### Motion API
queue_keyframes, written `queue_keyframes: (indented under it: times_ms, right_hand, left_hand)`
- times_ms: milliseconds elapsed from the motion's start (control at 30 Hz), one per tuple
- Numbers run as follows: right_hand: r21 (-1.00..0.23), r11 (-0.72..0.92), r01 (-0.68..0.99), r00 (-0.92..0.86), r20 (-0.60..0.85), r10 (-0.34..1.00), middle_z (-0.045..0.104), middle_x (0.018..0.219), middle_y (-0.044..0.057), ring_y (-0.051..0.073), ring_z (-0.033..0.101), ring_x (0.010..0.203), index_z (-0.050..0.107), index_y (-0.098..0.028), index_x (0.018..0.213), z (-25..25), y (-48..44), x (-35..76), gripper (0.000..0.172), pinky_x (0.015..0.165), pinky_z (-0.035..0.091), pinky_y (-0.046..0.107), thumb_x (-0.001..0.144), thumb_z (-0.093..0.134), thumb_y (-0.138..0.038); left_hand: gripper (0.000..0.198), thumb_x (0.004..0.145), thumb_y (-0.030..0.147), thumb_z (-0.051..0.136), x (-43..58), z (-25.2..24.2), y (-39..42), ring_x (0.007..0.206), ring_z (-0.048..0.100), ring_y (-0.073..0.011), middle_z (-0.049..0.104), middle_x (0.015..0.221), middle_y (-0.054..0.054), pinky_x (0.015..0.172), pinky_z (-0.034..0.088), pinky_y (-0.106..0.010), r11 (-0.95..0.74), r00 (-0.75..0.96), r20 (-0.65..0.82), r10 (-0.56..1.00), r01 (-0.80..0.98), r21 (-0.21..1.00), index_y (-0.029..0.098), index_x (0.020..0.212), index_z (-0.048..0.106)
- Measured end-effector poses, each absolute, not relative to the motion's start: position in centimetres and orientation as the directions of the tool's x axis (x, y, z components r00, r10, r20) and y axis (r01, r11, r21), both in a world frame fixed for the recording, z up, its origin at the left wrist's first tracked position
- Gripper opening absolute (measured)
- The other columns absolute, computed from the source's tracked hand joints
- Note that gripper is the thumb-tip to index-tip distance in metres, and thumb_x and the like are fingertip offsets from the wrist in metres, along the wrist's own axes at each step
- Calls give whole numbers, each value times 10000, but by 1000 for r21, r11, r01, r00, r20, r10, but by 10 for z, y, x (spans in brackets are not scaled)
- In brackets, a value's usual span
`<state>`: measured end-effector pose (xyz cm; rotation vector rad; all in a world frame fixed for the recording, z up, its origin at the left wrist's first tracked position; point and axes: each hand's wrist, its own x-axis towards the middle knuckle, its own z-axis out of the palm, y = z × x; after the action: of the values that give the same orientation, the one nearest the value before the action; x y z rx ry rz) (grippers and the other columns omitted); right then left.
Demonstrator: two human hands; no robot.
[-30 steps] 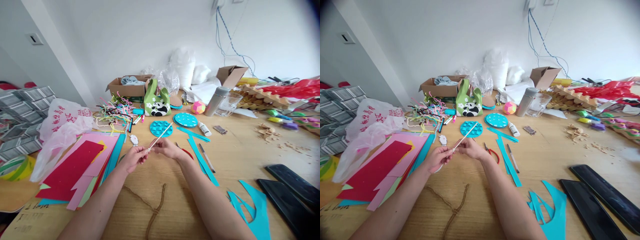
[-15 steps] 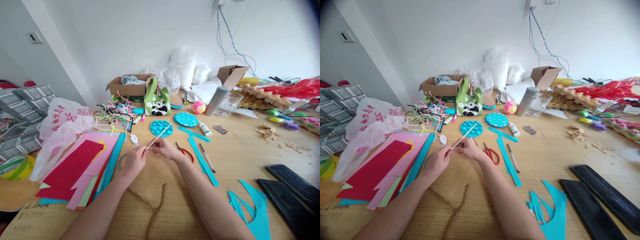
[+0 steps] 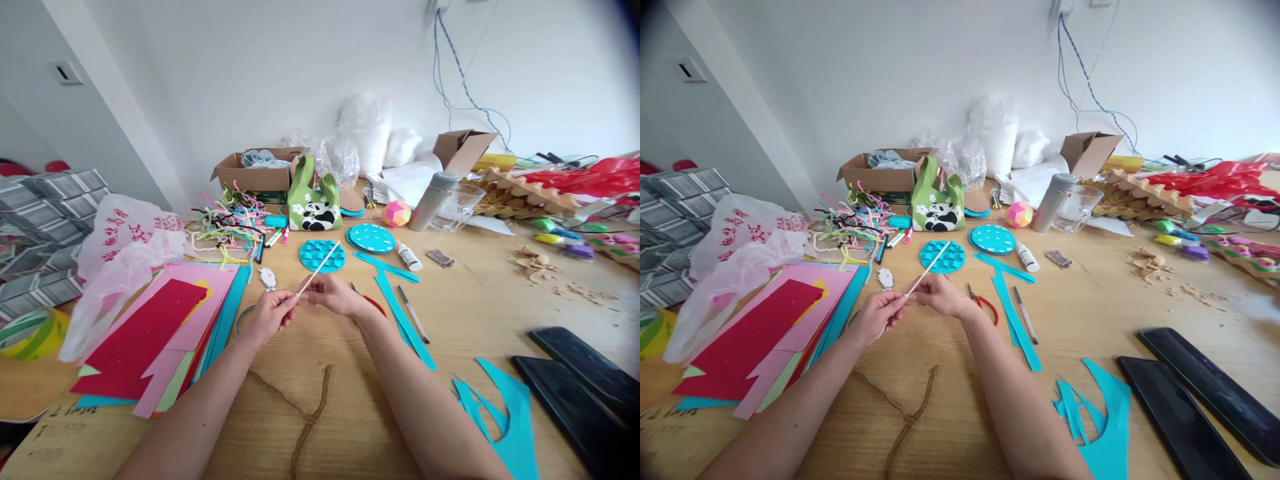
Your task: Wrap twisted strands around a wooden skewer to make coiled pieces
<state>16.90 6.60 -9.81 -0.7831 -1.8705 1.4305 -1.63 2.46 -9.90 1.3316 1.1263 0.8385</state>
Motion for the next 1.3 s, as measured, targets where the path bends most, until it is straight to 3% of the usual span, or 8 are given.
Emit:
queue_keyframes:
  times_ms: [167, 367, 467, 600, 667, 767, 1033, 1300]
  right_hand:
    - [-982, 186, 11, -654, 134, 744, 626, 703, 26, 101, 486, 587, 663, -110, 898, -97, 66, 171, 307, 557, 389, 230, 792, 667, -399]
    - [-983, 183, 27, -644, 123, 755, 645, 735, 36, 104, 494, 597, 671, -113, 888, -96, 65, 170, 288, 553, 384, 229, 788, 667, -384]
    - [-981, 190, 40, -608, 127, 784, 601, 672, 10, 97, 468, 570, 672, -116, 869, -100, 67, 170, 271, 531, 365, 223, 776, 679, -370]
    - [-979, 190, 69, -565, 119, 817, 541, 600, -19, 89, 436, 535, 669, -115, 848, -102, 68, 169, 250, 508, 343, 219, 756, 693, -346]
    - [-978, 183, 100, -549, 99, 830, 540, 592, -18, 89, 441, 533, 668, -115, 843, -101, 67, 167, 252, 511, 350, 221, 757, 687, -351]
    - [-976, 180, 125, -542, 85, 836, 546, 589, -14, 93, 462, 532, 667, -115, 847, -98, 65, 164, 292, 511, 367, 220, 750, 692, -389]
    - [-967, 192, 169, -553, 68, 830, 544, 576, -3, 95, 468, 522, 687, -103, 823, -94, 65, 162, 365, 493, 364, 221, 743, 691, -458]
    - [-970, 208, 129, -496, 118, 860, 538, 596, -23, 96, 465, 534, 656, -115, 963, -96, 66, 163, 393, 499, 362, 219, 708, 737, -403]
  left_hand:
    - [289, 706, 415, 690, -20, -98, 28, 367, 347, -25, 478, 499, 58, 351, 167, -163, 370, 391, -320, 863, -58, 927, 141, 746, 608]
    - [278, 682, 355, 730, -27, -103, 33, 350, 317, -6, 444, 495, 69, 333, 151, -140, 504, 541, -330, 774, -210, 838, 120, 775, 615]
    - [300, 732, 405, 686, -24, -104, 31, 376, 396, -34, 493, 536, 53, 343, 239, -148, 406, 447, -307, 840, -144, 902, 132, 824, 604]
    - [367, 746, 395, 678, -16, -102, 27, 474, 526, -109, 600, 619, 16, 438, 394, -212, 73, 268, -94, 959, 88, 993, 167, 1016, 578]
    - [349, 726, 313, 703, -14, -101, 24, 596, 589, -144, 652, 708, -19, 544, 444, -240, -93, 166, 55, 985, 229, 969, 182, 1031, 596]
    - [151, 745, 197, 657, -13, -99, 21, 719, 610, -164, 679, 794, -49, 661, 441, -251, -231, 80, 217, 973, 396, 889, 198, 897, 659]
    - [91, 790, 208, 586, -14, -100, 19, 607, 541, -162, 604, 621, -22, 585, 362, -240, -239, 83, 228, 970, 468, 851, 221, 790, 676]
    - [204, 810, 353, 546, -11, -100, 22, 479, 475, -104, 522, 572, 23, 459, 353, -215, -71, 186, 18, 982, 278, 958, 180, 710, 589]
